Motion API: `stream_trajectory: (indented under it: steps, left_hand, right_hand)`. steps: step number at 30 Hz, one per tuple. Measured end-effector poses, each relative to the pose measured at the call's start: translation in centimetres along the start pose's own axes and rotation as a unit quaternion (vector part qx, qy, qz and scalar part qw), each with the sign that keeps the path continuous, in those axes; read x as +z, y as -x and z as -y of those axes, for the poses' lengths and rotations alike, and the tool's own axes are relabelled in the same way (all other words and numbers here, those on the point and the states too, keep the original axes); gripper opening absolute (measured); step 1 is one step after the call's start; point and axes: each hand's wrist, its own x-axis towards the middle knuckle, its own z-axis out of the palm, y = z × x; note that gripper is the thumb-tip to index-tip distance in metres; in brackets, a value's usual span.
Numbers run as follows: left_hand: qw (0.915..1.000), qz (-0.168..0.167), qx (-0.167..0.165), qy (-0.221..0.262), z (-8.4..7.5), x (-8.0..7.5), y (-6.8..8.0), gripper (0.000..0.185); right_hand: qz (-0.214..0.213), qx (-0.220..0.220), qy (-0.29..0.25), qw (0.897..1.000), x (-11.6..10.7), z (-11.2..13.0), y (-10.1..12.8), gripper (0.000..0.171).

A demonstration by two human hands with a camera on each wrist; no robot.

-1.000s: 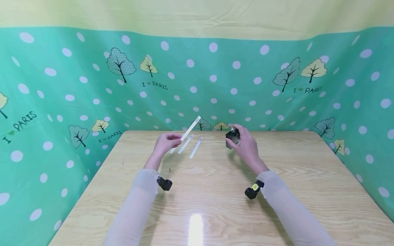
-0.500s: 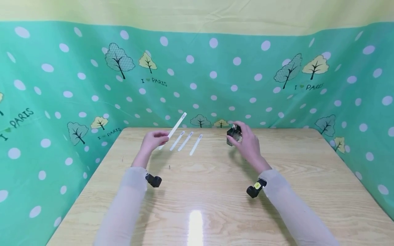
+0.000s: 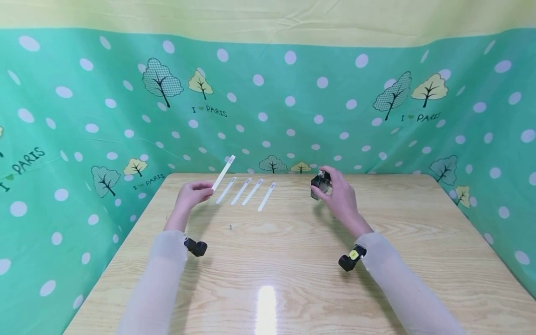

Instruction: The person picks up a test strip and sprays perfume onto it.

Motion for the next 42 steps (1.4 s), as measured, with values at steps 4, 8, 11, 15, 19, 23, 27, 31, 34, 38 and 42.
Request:
stream_trajectory:
  steps: [4,8,11,15,19,23,27,31,34,38,42]
  left_hand:
    - [0.9999,-0.003,-0.014,0.007,0.3,-0.6,0.1,0.042]
    - [0.9996,-0.009,-0.025,0.008,0.8,-1.2,0.0,0.043]
    - [0.9995,-0.015,-0.027,0.009,1.3,-1.7,-0.1,0.042]
    - [0.9995,-0.022,-0.02,0.009,2.1,-2.4,-0.3,0.042]
    - [0.9986,-0.037,-0.034,0.018,2.8,-3.0,-0.5,0.043]
    - [0.9971,-0.052,-0.051,0.022,3.8,-3.6,-0.8,0.044]
    - [0.995,-0.058,-0.063,0.051,4.5,-4.3,-1.0,0.044]
    - [0.9941,-0.061,-0.071,0.056,5.0,-4.8,-0.9,0.045]
    - [0.9938,-0.063,-0.08,0.045,5.7,-5.2,-0.8,0.047]
    - [0.9906,-0.074,-0.101,0.054,6.7,-5.5,-0.6,0.048]
    - [0.9902,-0.079,-0.097,0.062,7.0,-5.9,-0.5,0.049]
  right_hand:
    - [0.005,0.006,0.002,1.0,-0.1,-0.3,0.1,0.062]
    - [0.007,0.007,0.006,1.0,-0.1,-0.4,0.2,0.062]
    - [0.008,0.007,0.005,1.0,-0.1,-0.4,0.2,0.062]
    - [0.008,0.006,0.001,1.0,-0.1,-0.4,0.2,0.063]
    - [0.009,0.007,-0.002,1.0,-0.1,-0.4,0.3,0.064]
    - [0.015,0.011,-0.002,1.0,-0.1,-0.5,0.3,0.063]
    - [0.017,0.008,-0.001,1.0,-0.2,-0.6,0.4,0.063]
    - [0.014,0.003,-0.002,1.0,0.0,-0.7,0.4,0.063]
    - [0.018,0.005,-0.003,1.0,0.2,-0.8,0.5,0.064]
    - [0.028,0.007,-0.009,1.0,0.6,-0.7,0.7,0.064]
    - [0.021,0.003,-0.013,1.0,0.8,-0.6,0.6,0.064]
